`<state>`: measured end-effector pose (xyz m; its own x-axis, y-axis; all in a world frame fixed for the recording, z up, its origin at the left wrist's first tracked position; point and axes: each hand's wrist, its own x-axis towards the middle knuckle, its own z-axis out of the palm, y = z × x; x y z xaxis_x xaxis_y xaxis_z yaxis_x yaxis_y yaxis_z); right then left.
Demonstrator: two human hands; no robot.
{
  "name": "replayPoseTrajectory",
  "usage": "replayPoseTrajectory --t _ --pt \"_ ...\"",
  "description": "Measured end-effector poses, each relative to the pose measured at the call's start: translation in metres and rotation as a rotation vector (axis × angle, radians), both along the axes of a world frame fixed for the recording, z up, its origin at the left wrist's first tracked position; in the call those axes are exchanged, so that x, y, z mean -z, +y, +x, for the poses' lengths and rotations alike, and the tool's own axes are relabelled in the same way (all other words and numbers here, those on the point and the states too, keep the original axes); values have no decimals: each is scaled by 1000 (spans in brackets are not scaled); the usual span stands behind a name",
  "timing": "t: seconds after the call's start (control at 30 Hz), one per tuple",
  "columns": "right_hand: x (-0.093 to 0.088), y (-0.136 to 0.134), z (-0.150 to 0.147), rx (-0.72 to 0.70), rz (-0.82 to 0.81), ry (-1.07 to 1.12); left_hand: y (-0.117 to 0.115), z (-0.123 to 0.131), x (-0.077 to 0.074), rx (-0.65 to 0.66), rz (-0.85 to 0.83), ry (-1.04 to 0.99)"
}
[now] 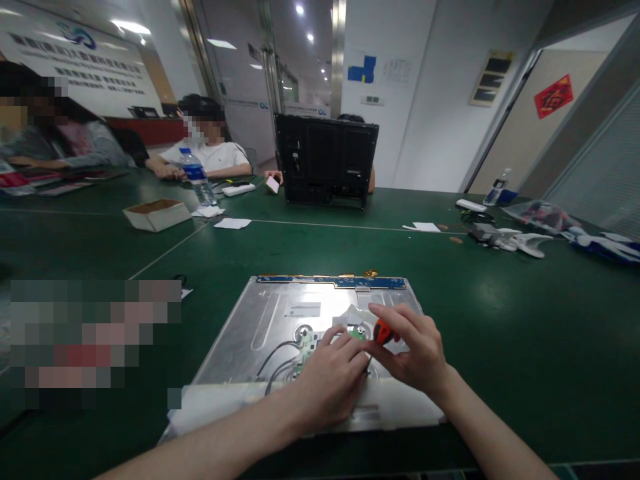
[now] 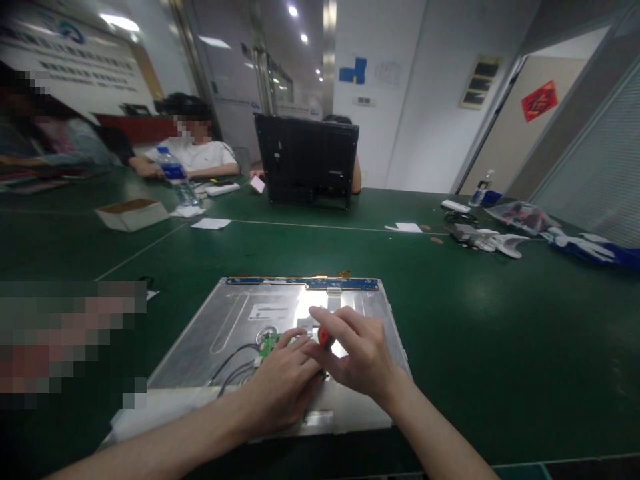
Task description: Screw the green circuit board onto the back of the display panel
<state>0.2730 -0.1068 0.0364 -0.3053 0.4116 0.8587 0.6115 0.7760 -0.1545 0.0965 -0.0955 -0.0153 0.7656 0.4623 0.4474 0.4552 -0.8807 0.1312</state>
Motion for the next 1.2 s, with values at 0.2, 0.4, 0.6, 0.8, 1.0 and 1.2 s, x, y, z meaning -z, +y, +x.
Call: replayPoseTrajectory --t 0.2,0.4,0.6,0.8,1.0,1.2 --pt "1 -1 -2 -13 7 68 0 0 0 -9 -17 48" --pt "1 0 -2 -77 6 71 0 0 -1 -3 -29 70" --pt "-1 -2 -1 -36 12 82 0 0 -2 -13 -27 77" --pt "-2 -5 -1 -39 5 72 1 1 1 -6 -16 70" --pt "-3 -4 1 -48 15 65 1 0 0 -10 -11 84" --pt "2 -4 0 21 63 130 0 0 -2 0 -32 79"
